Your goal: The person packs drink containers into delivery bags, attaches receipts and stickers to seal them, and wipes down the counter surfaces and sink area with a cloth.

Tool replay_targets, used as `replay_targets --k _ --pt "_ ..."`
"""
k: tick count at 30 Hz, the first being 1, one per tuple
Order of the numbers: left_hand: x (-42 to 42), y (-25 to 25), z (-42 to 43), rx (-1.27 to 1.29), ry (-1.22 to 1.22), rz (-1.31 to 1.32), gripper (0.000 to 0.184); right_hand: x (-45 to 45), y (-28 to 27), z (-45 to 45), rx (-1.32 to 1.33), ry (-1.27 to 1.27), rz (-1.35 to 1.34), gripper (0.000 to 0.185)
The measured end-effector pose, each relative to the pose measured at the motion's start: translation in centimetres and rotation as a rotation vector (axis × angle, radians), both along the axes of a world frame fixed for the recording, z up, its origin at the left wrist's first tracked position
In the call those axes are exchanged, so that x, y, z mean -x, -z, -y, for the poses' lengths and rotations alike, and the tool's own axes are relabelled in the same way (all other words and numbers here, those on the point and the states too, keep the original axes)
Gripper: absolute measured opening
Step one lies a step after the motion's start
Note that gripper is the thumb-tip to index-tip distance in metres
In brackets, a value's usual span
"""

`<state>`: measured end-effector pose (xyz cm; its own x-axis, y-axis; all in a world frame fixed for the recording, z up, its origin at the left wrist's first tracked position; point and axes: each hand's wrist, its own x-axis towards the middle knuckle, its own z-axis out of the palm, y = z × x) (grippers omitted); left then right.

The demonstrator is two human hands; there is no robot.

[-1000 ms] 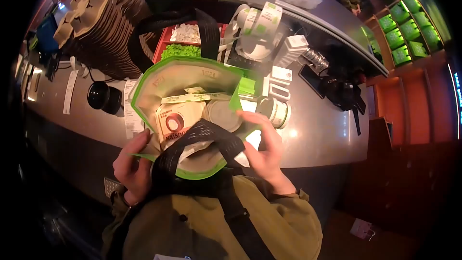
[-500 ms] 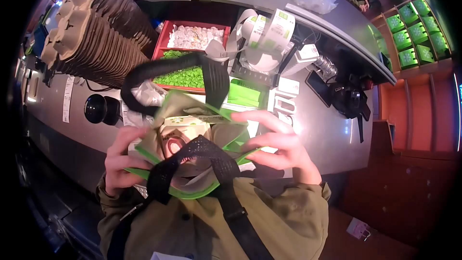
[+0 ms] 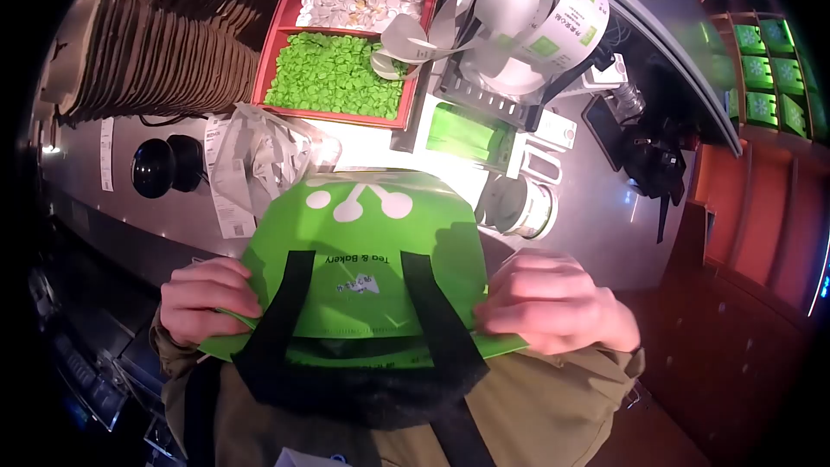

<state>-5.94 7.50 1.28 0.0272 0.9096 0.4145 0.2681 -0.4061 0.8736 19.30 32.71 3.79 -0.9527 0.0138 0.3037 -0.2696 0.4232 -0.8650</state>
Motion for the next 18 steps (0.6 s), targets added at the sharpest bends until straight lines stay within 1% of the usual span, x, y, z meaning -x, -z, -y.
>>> replay_targets --k 1,4,7,8,10,11,12,13,15,16,18 --pt "0.2 0.1 -0.2 -0.004 0.036 0.023 0.013 0.4 -0.6 -0.2 -0.01 -0.047 0.056 0.018" --pt "0.2 -0.1 -0.2 0.049 0.005 0.052 0.019 1.9 -2.5 -1.2 0.008 -0.184 0.248 0.022" --pt "1.0 -1.1 -0.5 0.114 0.039 -0.008 0.024 1.5 -2.2 -0.7 0.113 -0.065 0.33 0.017" --pt "1.3 -1.3 -0.4 0.134 0.038 -0.038 0.017 1.4 -2.3 -1.0 0.117 -0.066 0.415 0.031" --pt "1.3 -1.7 -0.2 0.284 -0.01 0.03 0.014 1.2 -2.9 -0.6 0.237 0.0 0.566 0.036" --pt "1.0 -1.9 0.1 0.362 -0.032 0.065 0.013 1.3 -3.0 -0.4 0.285 0.041 0.628 0.034" --pt "0.7 -1.2 0.4 0.251 -0.06 0.039 0.015 1.4 -3.2 -0.2 0.336 0.086 0.688 0.032" --pt "0.3 -0.6 0.7 0.14 -0.094 0.01 0.02 2.0 -3.5 0.2 0.404 0.14 0.757 0.031" --pt "0.6 -0.6 -0.2 -0.09 -0.031 -0.204 0.021 2.4 -4.0 0.3 0.445 0.19 0.877 0.029" --pt "0.7 -2.1 -0.5 0.015 -0.013 -0.321 0.023 2.4 -4.2 0.1 0.417 0.179 0.932 0.028" --pt "0.0 -2.4 0.2 -0.004 -0.065 -0.513 0.021 2.0 -3.9 0.2 0.33 0.173 0.996 0.029"
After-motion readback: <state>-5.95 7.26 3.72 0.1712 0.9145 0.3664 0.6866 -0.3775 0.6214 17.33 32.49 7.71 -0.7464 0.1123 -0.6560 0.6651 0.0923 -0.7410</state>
